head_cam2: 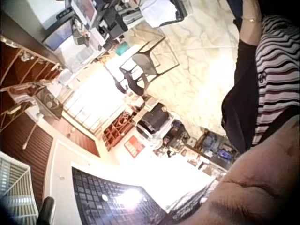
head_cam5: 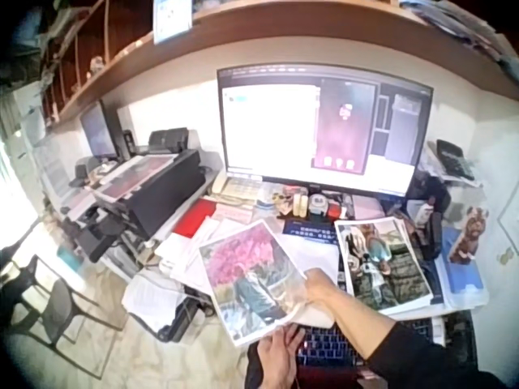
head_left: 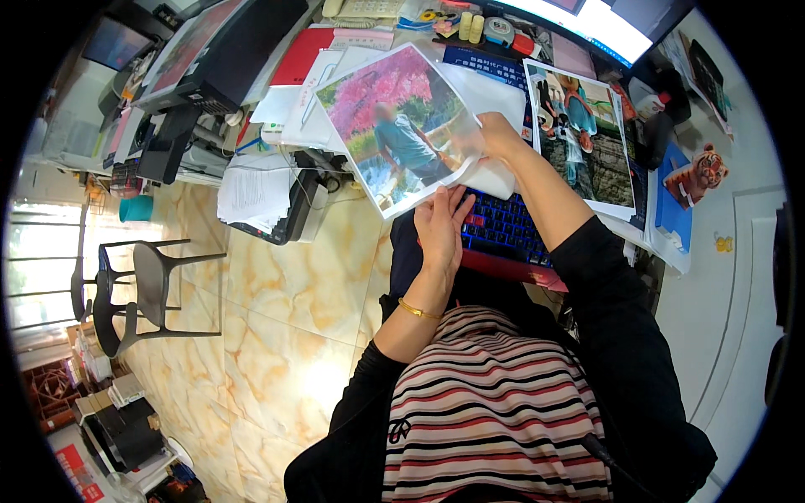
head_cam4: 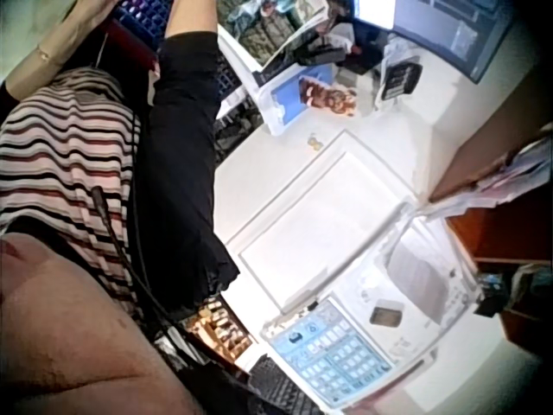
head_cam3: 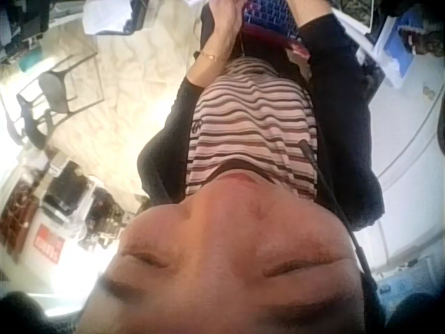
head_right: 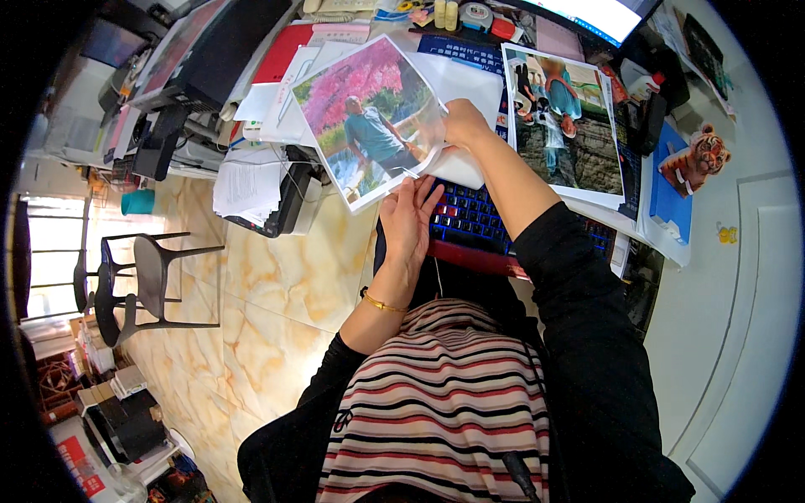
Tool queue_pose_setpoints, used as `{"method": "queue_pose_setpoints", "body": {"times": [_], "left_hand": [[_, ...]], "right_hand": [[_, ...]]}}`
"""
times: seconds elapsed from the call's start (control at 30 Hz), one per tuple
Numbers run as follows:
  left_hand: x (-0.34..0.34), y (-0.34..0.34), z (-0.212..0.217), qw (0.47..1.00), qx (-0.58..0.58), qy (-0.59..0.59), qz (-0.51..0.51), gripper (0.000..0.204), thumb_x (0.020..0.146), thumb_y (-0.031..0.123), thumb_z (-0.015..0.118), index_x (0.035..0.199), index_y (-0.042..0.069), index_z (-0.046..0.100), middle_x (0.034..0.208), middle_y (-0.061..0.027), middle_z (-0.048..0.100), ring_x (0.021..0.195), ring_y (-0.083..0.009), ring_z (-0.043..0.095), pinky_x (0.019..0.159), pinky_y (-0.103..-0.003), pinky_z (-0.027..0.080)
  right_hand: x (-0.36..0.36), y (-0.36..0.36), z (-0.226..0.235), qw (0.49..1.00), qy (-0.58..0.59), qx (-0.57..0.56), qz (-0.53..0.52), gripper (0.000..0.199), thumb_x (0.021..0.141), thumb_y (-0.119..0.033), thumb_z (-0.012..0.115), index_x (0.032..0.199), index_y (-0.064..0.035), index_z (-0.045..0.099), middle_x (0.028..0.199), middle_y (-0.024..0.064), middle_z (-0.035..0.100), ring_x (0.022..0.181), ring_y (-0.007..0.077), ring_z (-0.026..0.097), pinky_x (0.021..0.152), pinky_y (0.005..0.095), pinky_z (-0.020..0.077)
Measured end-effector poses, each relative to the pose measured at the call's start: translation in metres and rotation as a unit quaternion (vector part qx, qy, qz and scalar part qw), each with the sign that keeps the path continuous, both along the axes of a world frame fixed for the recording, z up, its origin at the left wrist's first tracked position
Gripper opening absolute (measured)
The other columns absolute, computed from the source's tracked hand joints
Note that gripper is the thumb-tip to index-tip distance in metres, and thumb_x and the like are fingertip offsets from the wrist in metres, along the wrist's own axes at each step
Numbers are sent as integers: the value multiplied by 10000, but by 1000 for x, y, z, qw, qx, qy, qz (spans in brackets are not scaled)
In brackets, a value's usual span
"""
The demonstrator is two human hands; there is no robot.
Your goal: The person places printed photos into clear plastic laminating pouches at a desk. They smooth each pouch to remove air bubbles and stack the finished laminated photos. The person handles multiple photos and pouches one at a time.
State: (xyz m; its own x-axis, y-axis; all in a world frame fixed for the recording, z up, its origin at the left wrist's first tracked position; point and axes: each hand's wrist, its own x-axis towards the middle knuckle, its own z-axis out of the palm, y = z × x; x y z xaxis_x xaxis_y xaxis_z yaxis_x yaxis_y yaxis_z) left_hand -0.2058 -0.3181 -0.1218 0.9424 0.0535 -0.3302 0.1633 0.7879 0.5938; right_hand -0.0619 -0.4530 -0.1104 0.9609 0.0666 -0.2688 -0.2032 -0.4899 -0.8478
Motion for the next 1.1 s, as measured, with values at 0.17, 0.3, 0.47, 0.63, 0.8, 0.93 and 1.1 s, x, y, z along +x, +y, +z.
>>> {"method": "queue_pose_setpoints", "body": {"times": [0.17, 0.3, 0.47, 0.63, 0.8, 0.93, 1.1], "left_hand": [[0, 1, 3, 1000, 4, -2, -3, 293, 981, 142, 414, 1080, -132, 450, 1151, -233, 512, 1147, -337, 515, 956, -459, 476], [-2, -3, -9, 1000, 6, -11, 2, 304, 972, 145, 440, 1117, -122, 458, 1196, -236, 506, 1171, -345, 494, 970, -481, 457], [-3, 2, -4, 999, 28, -21, -1, 283, 967, 162, 468, 1110, -83, 477, 1141, -184, 538, 1110, -299, 536, 927, -460, 495], [-6, 3, 6, 998, 51, 31, -26, 194, 956, 216, 513, 1013, 32, 532, 945, -88, 614, 886, -203, 603, 807, -428, 540], [-13, 10, 39, 944, 234, -90, -217, 228, 953, 276, 530, 867, 65, 543, 772, -45, 610, 701, -155, 586, 663, -312, 526], [11, 5, 63, 626, 693, -356, 36, 291, 854, 235, 654, 965, -16, 556, 930, -155, 592, 860, -274, 566, 780, -375, 466], [49, 15, 26, 502, 791, -345, 51, 572, 767, 260, 704, 1222, -9, 485, 1129, -225, 534, 1039, -383, 506, 884, -451, 404]], "right_hand": [[-7, 4, 8, 999, 30, 26, 11, 439, 649, -277, 784, 927, 44, 671, 794, 116, 666, 635, 185, 640, 524, 316, 517], [-4, -7, -7, 994, -65, -65, 63, 505, 666, -347, 779, 990, 23, 664, 899, 150, 681, 811, 221, 645, 744, 376, 508], [-9, -2, 6, 996, -59, 27, 68, 432, 627, -272, 780, 945, 0, 674, 848, 162, 678, 787, 221, 649, 726, 348, 507], [-9, -3, 12, 998, -35, 42, 27, 361, 615, -190, 755, 893, 22, 664, 826, 192, 674, 672, 270, 674, 587, 378, 540], [-2, -7, 43, 998, 4, 64, 10, 283, 658, -49, 689, 919, 42, 634, 763, 184, 657, 562, 260, 658, 462, 367, 547], [-2, -12, 28, 988, 29, 150, -28, 338, 693, -95, 698, 982, 56, 610, 803, 169, 652, 637, 243, 670, 532, 375, 576], [-29, -14, 15, 936, 47, 341, -65, 386, 780, -75, 670, 1118, 59, 541, 916, 154, 645, 730, 247, 671, 607, 385, 578]]}}
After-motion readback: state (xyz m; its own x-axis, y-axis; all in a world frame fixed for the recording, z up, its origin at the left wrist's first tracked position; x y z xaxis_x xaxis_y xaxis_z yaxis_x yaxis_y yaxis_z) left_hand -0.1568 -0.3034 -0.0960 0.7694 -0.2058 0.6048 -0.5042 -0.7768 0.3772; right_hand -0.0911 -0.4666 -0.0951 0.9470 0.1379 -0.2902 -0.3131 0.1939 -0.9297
